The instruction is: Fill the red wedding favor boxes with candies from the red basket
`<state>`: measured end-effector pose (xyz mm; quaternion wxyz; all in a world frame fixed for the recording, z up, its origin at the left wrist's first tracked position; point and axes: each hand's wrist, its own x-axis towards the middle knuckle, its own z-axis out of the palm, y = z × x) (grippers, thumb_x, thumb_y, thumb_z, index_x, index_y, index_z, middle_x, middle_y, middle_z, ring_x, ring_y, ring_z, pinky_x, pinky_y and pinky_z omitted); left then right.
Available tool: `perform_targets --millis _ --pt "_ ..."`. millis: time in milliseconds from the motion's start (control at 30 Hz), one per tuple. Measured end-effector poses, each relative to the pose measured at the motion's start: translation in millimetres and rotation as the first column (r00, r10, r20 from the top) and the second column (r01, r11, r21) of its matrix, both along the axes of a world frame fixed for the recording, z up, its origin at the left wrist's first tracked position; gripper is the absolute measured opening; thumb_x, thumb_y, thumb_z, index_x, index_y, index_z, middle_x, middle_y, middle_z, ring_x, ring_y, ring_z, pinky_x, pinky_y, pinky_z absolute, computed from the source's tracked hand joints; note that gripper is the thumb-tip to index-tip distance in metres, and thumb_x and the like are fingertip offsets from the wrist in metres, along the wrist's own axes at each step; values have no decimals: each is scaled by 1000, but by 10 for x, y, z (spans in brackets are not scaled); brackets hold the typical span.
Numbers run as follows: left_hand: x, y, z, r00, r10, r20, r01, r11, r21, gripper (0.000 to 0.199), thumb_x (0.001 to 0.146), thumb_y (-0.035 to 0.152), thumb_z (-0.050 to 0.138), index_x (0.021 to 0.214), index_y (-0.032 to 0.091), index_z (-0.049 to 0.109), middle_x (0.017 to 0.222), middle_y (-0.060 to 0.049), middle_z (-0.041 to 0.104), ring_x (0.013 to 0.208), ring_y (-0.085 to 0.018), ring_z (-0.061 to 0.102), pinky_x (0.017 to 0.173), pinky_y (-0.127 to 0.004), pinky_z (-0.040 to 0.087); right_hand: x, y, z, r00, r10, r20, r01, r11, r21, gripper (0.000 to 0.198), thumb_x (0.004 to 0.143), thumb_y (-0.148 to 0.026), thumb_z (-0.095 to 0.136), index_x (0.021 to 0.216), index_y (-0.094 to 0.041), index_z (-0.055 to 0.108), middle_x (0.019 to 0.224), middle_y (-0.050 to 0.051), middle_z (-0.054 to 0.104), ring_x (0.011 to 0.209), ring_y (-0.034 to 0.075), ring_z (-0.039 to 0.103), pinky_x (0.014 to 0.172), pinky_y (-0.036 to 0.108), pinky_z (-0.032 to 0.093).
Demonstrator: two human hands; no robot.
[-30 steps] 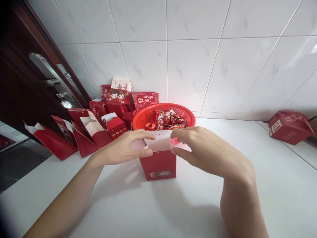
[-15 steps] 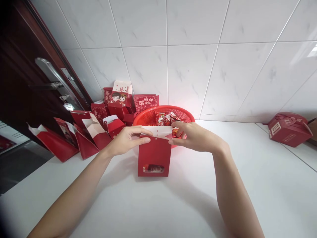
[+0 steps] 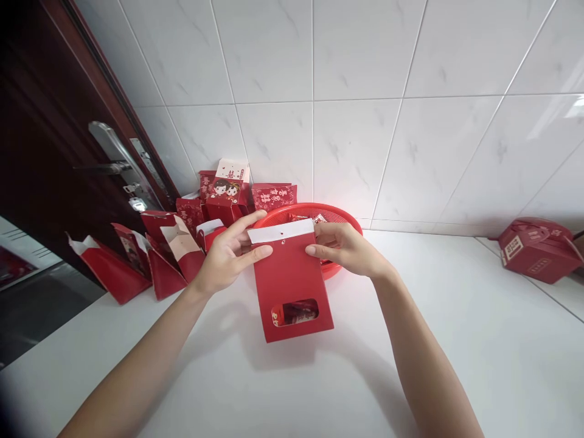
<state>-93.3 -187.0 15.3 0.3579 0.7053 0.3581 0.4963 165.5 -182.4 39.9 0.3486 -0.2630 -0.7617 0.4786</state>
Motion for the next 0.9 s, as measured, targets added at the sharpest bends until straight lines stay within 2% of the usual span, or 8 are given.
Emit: perform_targets --millis 100,300,367,500,700,900 --pt "23 -17 15 1000 12 25 -12 1000 -18 73 81 45 79 143 19 53 120 -12 75 109 -29 72 93 -38 60 -27 -2 -8 998 -25 -54 22 999 -46 25 90 -41 72 86 -17 65 81 4 71 75 18 69 63 29 58" --pt "26 -61 61 1000 -9 15 10 1000 -24 67 80 42 81 136 17 56 120 -12 75 107 -28 72 89 -35 60 -25 9 -28 988 -132 -82 129 991 -36 36 84 -45 77 69 -18 59 65 0 60 61 15 61 52 27 53" --pt "21 -65 70 998 -58 24 59 997 -50 69 79 40 81 139 18 53 120 -12 75 105 -28 73 87 -36 60 -16 17 -39 985 -146 -95 144 989 -30 36 84 -46 77 71 -18 61 66 1 61 62 15 61 52 27 52" --pt "26 -60 69 988 -104 110 114 989 -91 72 82 37 79 143 19 46 118 -12 76 102 -27 74 85 -36 61 -13 18 -40 987 -121 -104 119 993 -29 32 85 -48 76 82 -17 66 79 5 69 73 19 67 62 30 57" --pt "46 -82 56 985 -58 162 65 997 -41 68 80 32 81 138 19 50 103 -9 79 90 -22 76 80 -33 62 -20 3 -20 990 -59 -129 55 998 -38 28 88 -44 74 84 -17 67 82 5 71 75 18 69 65 30 59" --pt "58 -120 63 990 -20 141 19 1000 6 58 79 30 82 130 18 58 101 -8 80 83 -20 75 75 -30 62 -3 13 -27 990 1 -140 -6 999 -37 25 91 -42 71 91 -17 69 89 6 75 81 20 72 71 31 61"
